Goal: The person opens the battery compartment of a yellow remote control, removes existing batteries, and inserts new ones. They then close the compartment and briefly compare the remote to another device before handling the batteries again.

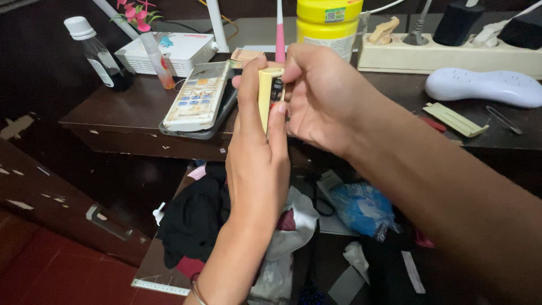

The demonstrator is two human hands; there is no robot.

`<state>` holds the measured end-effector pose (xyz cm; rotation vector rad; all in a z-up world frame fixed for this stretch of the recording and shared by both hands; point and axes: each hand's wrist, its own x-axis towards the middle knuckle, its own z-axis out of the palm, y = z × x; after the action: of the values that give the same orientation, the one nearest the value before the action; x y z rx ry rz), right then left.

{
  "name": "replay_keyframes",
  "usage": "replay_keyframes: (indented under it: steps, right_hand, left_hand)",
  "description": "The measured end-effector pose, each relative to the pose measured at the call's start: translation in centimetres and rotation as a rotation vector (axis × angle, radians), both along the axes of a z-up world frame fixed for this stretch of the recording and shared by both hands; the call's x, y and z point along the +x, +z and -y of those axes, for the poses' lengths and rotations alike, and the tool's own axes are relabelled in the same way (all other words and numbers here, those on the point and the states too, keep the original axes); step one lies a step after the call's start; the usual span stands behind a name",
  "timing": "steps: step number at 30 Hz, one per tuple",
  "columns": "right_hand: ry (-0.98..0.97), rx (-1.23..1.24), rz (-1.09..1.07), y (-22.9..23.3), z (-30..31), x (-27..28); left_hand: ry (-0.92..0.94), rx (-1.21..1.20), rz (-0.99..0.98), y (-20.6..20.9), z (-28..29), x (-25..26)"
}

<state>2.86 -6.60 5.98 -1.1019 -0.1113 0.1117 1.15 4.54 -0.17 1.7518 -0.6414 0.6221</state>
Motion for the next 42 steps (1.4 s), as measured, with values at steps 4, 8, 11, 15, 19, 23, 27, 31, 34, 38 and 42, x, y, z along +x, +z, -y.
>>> replay_keyframes:
  steps: [4, 8, 11, 15, 19, 23, 27, 31, 34, 38, 42]
  right_hand:
    - [0.099, 0.054, 0.035, 0.1, 0.4, 0.3]
    - [-0.023, -0.023, 0.033, -0.5, -0.1, 0.1]
    - [-0.273, -0.29, 0.21, -1.5, -1.1, -0.4]
    - [-0.495, -0.586, 0.7, -2.9, -1.2, -2.0]
    - [-0.776, -0.867, 0.793, -3.8, -1.3, -2.6]
    - [-0.819, -0.883, 0.713, -4.1, -1.2, -2.7]
    - [-0.758, -0.69, 0.57, -3.9, -0.7, -2.2]
    - [-0.705, -0.561, 0.547, -3.6, 0.7, -2.1]
    - [-0.717, -0.535, 0.51, -3.7, 2.2, -2.8]
    - [-0.817, -0.995, 0.599, -4.4, 3.7, -3.7]
    - [-0.787, -1.279, 0.828, -5.5, 4.1, -4.4]
  left_hand:
    - [-0.002, -0.019, 0.003, 0.2, 0.0, 0.2]
    - [-0.004, -0.042, -0.035, 0.2, 0.1, 0.7]
    - [-0.011, -0.059, -0.014, 0.1, 0.1, 1.1]
    - [0.041, -0.035, 0.139, -0.2, 0.0, 1.1]
    - [-0.058, -0.107, -0.066, 0.1, 0.5, 0.7]
    - [0.069, -0.012, -0.099, 0.3, 0.8, 0.1]
    - [0.097, 0.046, -0.09, 0.4, 1.0, 0.5]
    - [0.068, 0.139, -0.062, 0.7, 1.0, 1.3]
    - [0.044, 0.317, -0.136, 1.6, 0.6, 1.5]
    - [0.102, 0.643, -0.314, 2.9, 0.7, 1.0]
    - [0.105, 0.643, -0.144, 3.1, 0.4, 0.8]
